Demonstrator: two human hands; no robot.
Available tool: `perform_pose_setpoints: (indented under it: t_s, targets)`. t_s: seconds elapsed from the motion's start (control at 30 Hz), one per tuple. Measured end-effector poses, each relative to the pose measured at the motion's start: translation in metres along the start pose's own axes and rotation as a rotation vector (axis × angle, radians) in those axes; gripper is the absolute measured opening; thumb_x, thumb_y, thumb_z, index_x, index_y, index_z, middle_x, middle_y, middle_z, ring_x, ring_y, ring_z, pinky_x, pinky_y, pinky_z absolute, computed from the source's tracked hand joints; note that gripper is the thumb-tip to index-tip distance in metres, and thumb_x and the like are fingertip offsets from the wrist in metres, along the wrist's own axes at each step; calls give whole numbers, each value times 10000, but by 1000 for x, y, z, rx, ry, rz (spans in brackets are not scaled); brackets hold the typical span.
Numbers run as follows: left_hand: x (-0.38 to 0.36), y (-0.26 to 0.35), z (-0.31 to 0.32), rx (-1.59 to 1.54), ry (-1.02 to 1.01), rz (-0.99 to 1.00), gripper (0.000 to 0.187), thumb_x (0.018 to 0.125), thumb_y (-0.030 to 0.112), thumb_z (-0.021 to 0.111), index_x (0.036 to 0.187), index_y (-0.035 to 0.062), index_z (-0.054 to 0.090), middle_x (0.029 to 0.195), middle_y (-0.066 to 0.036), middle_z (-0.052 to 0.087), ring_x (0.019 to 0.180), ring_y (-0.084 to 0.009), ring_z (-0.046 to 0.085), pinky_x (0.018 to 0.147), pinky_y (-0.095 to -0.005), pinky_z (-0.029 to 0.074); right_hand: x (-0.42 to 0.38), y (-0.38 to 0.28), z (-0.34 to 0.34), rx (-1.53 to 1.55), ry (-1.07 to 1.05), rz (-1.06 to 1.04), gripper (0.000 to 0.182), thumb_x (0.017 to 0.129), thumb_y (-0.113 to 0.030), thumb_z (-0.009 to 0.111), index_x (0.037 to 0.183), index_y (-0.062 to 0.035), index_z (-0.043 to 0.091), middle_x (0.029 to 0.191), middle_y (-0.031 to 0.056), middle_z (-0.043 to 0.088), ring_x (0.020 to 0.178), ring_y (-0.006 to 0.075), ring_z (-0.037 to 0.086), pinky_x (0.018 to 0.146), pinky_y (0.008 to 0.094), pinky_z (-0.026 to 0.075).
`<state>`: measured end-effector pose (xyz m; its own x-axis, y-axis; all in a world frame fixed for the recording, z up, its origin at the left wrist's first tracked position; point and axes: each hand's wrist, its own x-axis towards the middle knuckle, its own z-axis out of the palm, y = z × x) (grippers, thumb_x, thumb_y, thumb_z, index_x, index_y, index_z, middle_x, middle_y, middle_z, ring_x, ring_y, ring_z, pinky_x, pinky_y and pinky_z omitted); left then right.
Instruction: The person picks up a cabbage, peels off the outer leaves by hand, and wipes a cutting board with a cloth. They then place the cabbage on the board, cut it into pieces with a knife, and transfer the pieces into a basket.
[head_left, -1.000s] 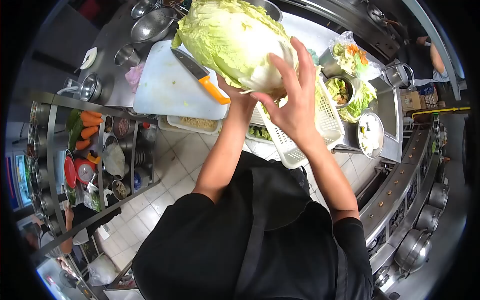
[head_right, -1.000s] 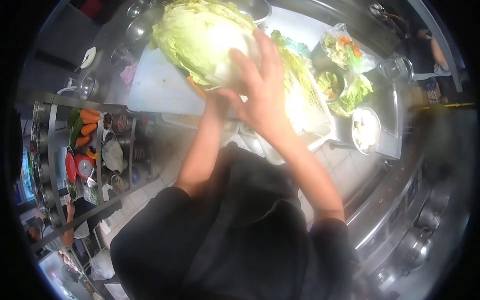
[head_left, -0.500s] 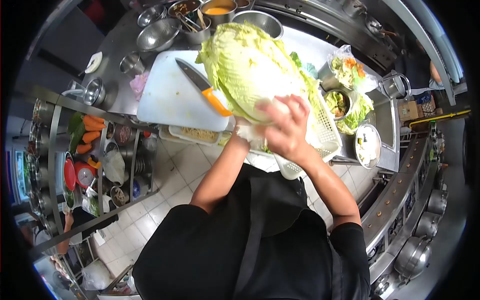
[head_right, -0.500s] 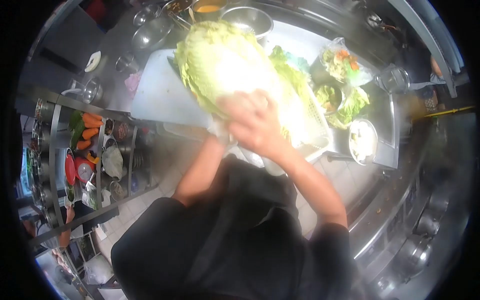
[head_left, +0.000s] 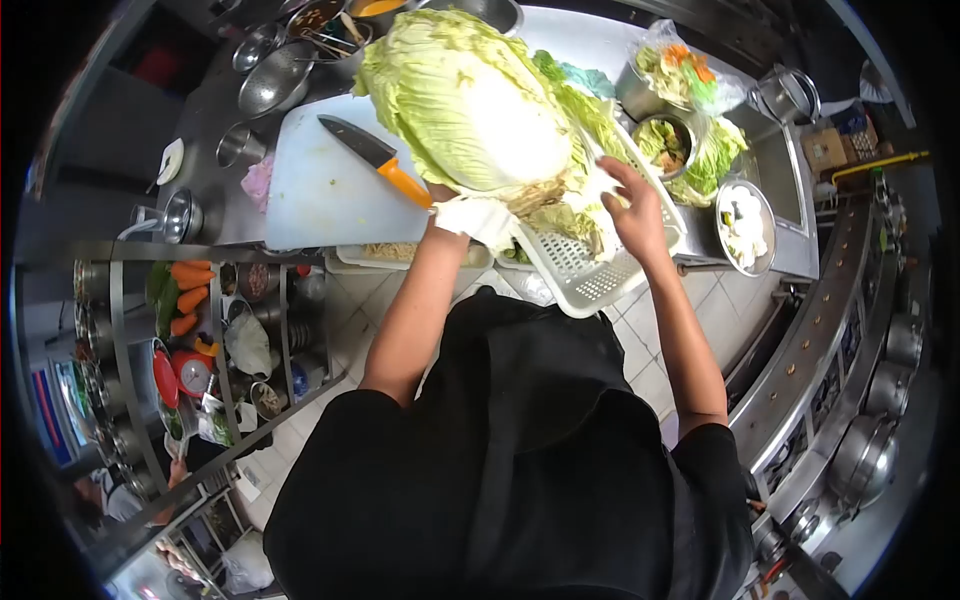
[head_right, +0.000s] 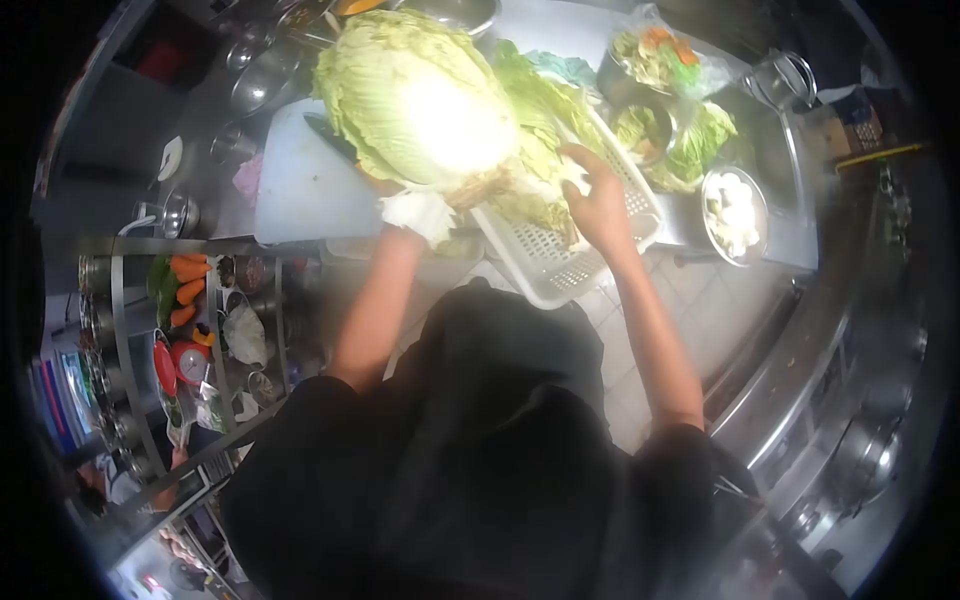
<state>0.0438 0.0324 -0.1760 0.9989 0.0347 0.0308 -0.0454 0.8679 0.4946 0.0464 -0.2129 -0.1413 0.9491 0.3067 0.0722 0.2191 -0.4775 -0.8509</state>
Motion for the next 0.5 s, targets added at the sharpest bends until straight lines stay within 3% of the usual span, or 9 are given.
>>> perform_pose_setpoints:
  t_s: [0.03, 0.1, 0.17, 0.2, 0.3, 0.37, 0.43, 0.5]
  targets:
    - [0, 0, 0, 3, 0, -20, 581, 926, 440, 317, 1377, 74, 315, 1345, -152, 419, 1207, -319, 447, 987, -450, 408, 4, -5, 2, 198, 12, -8, 499, 817, -57, 600, 1295, -25, 459, 1318, 149, 489, 1180, 261, 499, 963, 375, 419]
    - [-5, -2, 0, 9, -3, -67, 581, 925, 439, 322, 1379, 76, 313, 1349, -150, 416, 1211, -320, 441, 991, -453, 402, 13, -53, 1, 256, -9, -72, 603, 821, -179, 635, 1350, -19, 395, 1324, 187, 476, 1126, 274, 538, 928, 360, 443]
    - [-11, -4, 3, 19, -20, -120, 581, 924, 439, 328, 1380, 78, 312, 1352, -148, 413, 1216, -321, 436, 996, -455, 396, 33, -96, -1, 137, -168, -111, 690, 804, -254, 653, 1384, -33, 351, 1339, 214, 454, 1070, 287, 572, 869, 355, 480]
    - [-15, -5, 3, 19, -20, -138, 581, 924, 438, 330, 1381, 80, 311, 1354, -147, 411, 1219, -321, 433, 998, -456, 393, 39, -92, 0, -22, -130, -240, 715, 792, -236, 653, 1398, -44, 327, 1315, 230, 475, 994, 296, 613, 800, 367, 511]
    - [-17, -10, -4, 23, -6, -179, 582, 923, 437, 338, 1384, 83, 309, 1360, -145, 406, 1226, -322, 424, 1004, -460, 385, 35, -103, -12, 19, -221, -154, 711, 792, -222, 631, 1406, -56, 313, 1270, 225, 520, 963, 312, 629, 771, 392, 520]
    - [-17, -13, -13, 34, 6, -200, 583, 922, 437, 343, 1386, 86, 307, 1364, -143, 402, 1231, -322, 419, 1008, -462, 379, 35, -104, -13, 5, -254, -106, 737, 747, -177, 616, 1410, -67, 312, 1240, 239, 539, 958, 322, 635, 815, 385, 503]
    - [-18, -15, -23, 44, 30, -218, 584, 921, 436, 349, 1388, 88, 306, 1368, -141, 399, 1236, -323, 413, 1013, -465, 373, 36, -106, -13, -203, -280, -124, 788, 683, -139, 606, 1406, -42, 309, 1216, 279, 537, 1020, 314, 613, 875, 361, 474]
    - [-20, -18, -33, 62, 50, -250, 585, 920, 435, 354, 1390, 90, 304, 1372, -140, 396, 1241, -324, 408, 1017, -467, 367, 42, -106, -12, -159, -288, -98, 796, 661, -126, 599, 1396, -16, 314, 1205, 289, 538, 1031, 313, 605, 891, 350, 461]
